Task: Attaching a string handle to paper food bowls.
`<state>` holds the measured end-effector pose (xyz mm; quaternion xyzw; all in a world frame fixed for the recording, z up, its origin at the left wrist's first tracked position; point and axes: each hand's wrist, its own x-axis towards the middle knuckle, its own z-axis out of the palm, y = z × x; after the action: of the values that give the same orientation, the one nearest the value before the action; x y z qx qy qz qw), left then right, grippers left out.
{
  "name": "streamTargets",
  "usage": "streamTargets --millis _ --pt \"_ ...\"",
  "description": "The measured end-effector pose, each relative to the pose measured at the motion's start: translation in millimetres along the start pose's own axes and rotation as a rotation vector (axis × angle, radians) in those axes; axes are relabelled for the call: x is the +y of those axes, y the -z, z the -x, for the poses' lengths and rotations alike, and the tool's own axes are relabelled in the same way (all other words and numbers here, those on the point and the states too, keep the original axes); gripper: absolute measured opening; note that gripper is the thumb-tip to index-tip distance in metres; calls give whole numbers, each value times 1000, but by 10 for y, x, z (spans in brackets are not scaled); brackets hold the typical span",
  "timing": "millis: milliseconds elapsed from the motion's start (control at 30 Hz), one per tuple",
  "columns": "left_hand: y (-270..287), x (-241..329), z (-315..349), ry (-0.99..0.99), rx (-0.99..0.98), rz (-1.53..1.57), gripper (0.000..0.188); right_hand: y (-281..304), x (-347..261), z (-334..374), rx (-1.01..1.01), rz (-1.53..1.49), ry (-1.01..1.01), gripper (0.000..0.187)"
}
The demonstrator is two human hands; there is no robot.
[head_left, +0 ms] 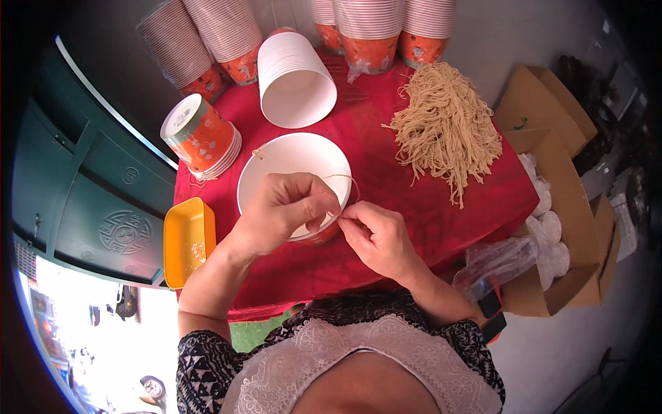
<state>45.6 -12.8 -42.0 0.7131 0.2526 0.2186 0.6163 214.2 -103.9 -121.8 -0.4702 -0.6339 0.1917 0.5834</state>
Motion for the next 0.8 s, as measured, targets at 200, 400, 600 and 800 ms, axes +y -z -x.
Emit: streamTargets --millis 200,400,600,800 --pt "53 71 49 -1 14 -197 22 -21 34 2 2 -15 18 8" --pt "113 56 69 -156 -66 -548 27 -34 23 6 8 -9 17 8" --pt "152 44 29 -113 -98 -740 11 -43 28 13 0 -11 -4 8" --pt "63 144 140 -52 58 -628 6 -37 46 18 8 -10 6 8"
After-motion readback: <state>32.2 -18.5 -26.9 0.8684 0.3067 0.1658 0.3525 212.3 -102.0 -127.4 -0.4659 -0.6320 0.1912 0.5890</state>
